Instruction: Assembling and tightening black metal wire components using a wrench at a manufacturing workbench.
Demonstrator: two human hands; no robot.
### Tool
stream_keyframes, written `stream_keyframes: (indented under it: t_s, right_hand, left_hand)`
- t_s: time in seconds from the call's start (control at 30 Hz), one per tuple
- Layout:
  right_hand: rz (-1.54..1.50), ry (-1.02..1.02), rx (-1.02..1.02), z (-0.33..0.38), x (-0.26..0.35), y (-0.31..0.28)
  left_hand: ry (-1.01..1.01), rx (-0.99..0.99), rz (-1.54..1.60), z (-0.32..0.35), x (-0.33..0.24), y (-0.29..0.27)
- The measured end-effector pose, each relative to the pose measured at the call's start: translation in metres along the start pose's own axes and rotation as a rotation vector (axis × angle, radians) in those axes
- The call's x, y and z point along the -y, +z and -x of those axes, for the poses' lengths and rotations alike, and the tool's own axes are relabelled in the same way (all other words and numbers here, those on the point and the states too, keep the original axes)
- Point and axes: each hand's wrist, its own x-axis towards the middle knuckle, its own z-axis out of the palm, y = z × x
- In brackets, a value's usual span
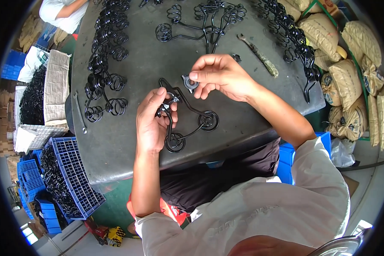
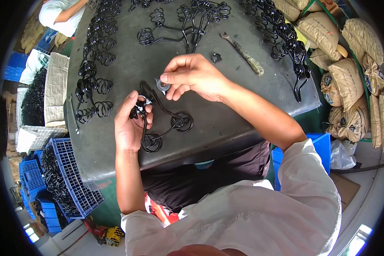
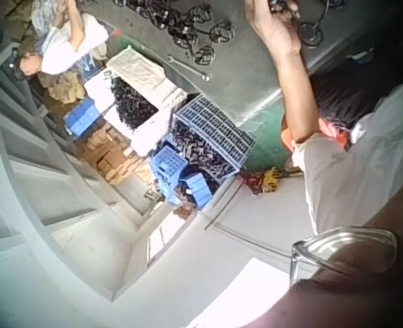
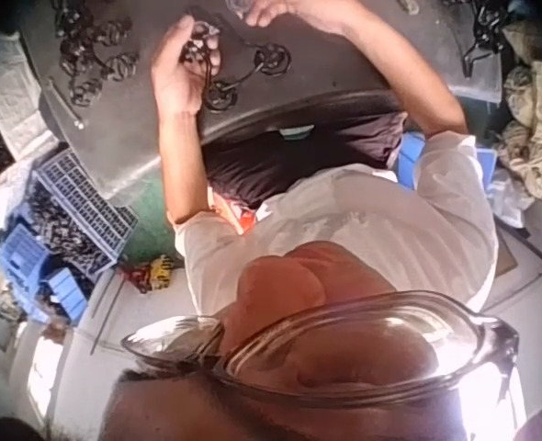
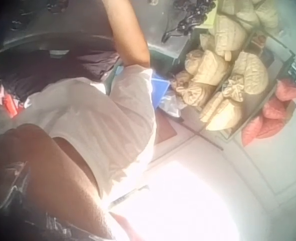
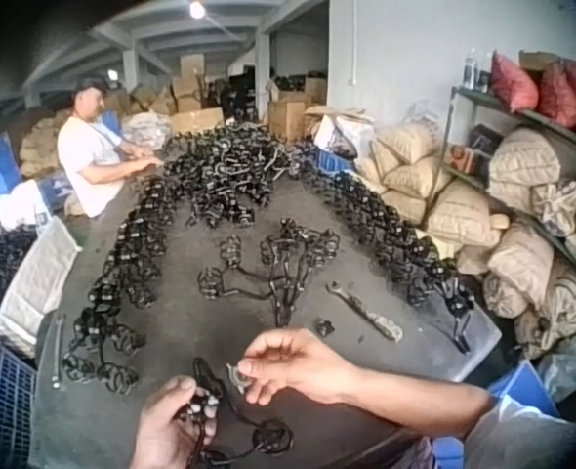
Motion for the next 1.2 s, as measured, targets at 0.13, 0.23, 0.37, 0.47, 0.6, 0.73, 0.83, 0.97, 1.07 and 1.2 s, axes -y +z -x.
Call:
stream_keyframes:
  t_s: [0.13, 0.23, 0.37, 0.47, 0.6, 0.73, 0.83, 0.97, 1.07, 1.2]
  right_hand:
    - [-0.025, 0.037, 0.031, 0.002, 0.000, 0.009]
    - [-0.010, 0.026, 0.033, 0.001, -0.007, 0.013]
    - [0.013, 0.017, 0.064, 0.000, -0.011, 0.008]
    - [0.059, -0.034, 0.101, -0.002, -0.015, 0.008]
    - [0.218, -0.082, 0.133, 0.000, -0.013, 0.007]
    - [0.309, -0.070, 0.087, 0.003, -0.009, 0.011]
    - [0.322, -0.111, 0.077, 0.004, -0.010, 0.014]
    - [0.399, -0.227, 0.090, 0.004, -0.014, 0.020]
    - [0.501, -0.349, 0.084, 0.003, -0.016, 0.022]
    - [0.571, -0.334, 0.094, 0.004, -0.009, 0.019]
  left_hand:
    - [0.004, 0.013, 0.049, 0.001, -0.001, 0.002]
    - [0.011, -0.002, 0.029, 0.002, -0.002, 0.003]
    - [0.008, -0.003, 0.038, 0.002, -0.002, 0.003]
    - [0.016, 0.004, 0.041, 0.001, -0.001, 0.001]
    - [0.044, 0.020, 0.028, 0.001, 0.000, 0.002]
    - [0.036, 0.024, 0.016, 0.002, -0.002, 0.002]
    - [0.055, 0.033, -0.002, 0.002, -0.003, 0.002]
    - [0.082, 0.030, -0.030, 0.003, -0.003, 0.002]
    - [0.103, 0.026, -0.047, 0.004, -0.002, 0.002]
    - [0.102, 0.035, -0.060, 0.004, -0.003, 0.003]
